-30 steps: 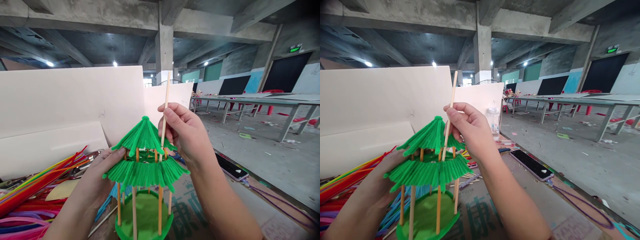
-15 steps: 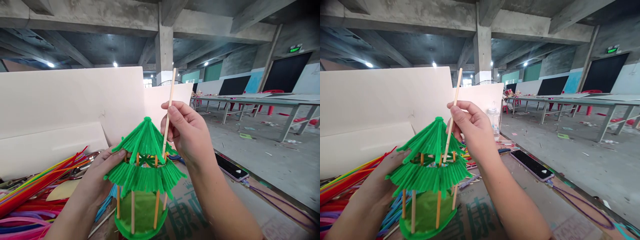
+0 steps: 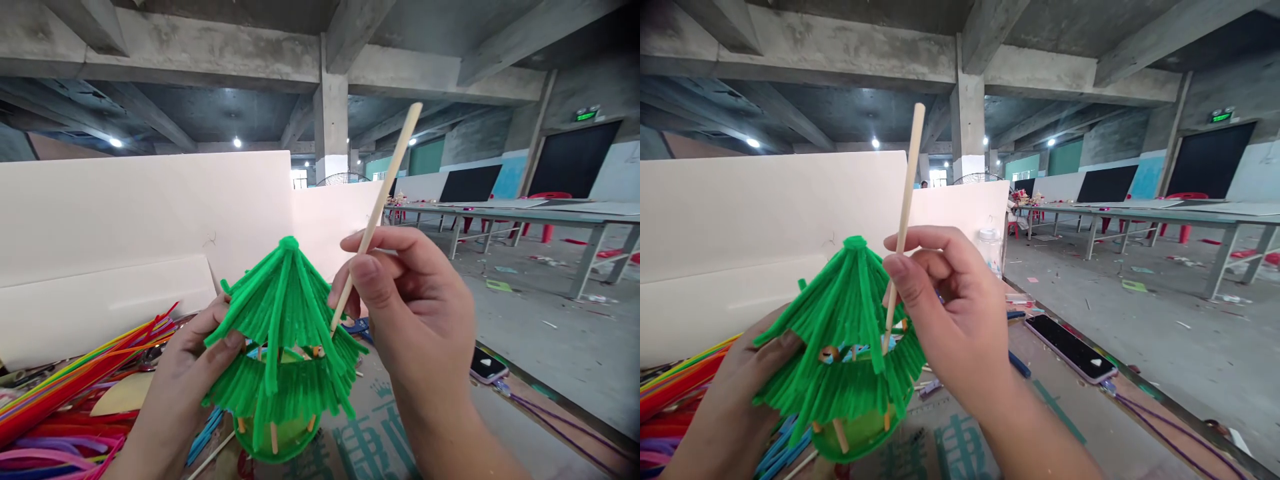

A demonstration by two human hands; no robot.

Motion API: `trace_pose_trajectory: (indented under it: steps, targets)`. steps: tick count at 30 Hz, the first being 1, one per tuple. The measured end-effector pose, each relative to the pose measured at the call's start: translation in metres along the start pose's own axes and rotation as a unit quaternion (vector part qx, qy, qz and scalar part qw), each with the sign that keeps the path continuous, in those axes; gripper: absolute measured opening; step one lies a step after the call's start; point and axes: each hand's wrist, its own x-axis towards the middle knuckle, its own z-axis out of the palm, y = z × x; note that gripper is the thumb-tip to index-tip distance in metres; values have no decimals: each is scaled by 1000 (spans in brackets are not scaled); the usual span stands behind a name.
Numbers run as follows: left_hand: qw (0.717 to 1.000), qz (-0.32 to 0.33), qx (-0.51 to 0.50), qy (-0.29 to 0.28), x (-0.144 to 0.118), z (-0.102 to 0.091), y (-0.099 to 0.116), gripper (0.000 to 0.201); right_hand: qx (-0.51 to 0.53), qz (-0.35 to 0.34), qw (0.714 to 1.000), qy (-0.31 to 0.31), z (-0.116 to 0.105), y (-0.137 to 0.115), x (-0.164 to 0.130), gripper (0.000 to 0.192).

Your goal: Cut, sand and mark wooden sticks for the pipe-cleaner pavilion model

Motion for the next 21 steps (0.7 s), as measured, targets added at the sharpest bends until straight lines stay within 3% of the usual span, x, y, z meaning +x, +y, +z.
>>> trace_pose_trajectory:
  steps: [7,15,21]
  targets:
    - [996,59,31,52,-10,3,2,25,13,0,1000,9,-1,5,1,8]
    - [993,77,87,27,-16,7,11,30,-35,-47,998,16,-2,1,-8,9]
    - [977,107,137,123,-29,12,17,38,-4,-81,995,50,-2,-1,-17,13]
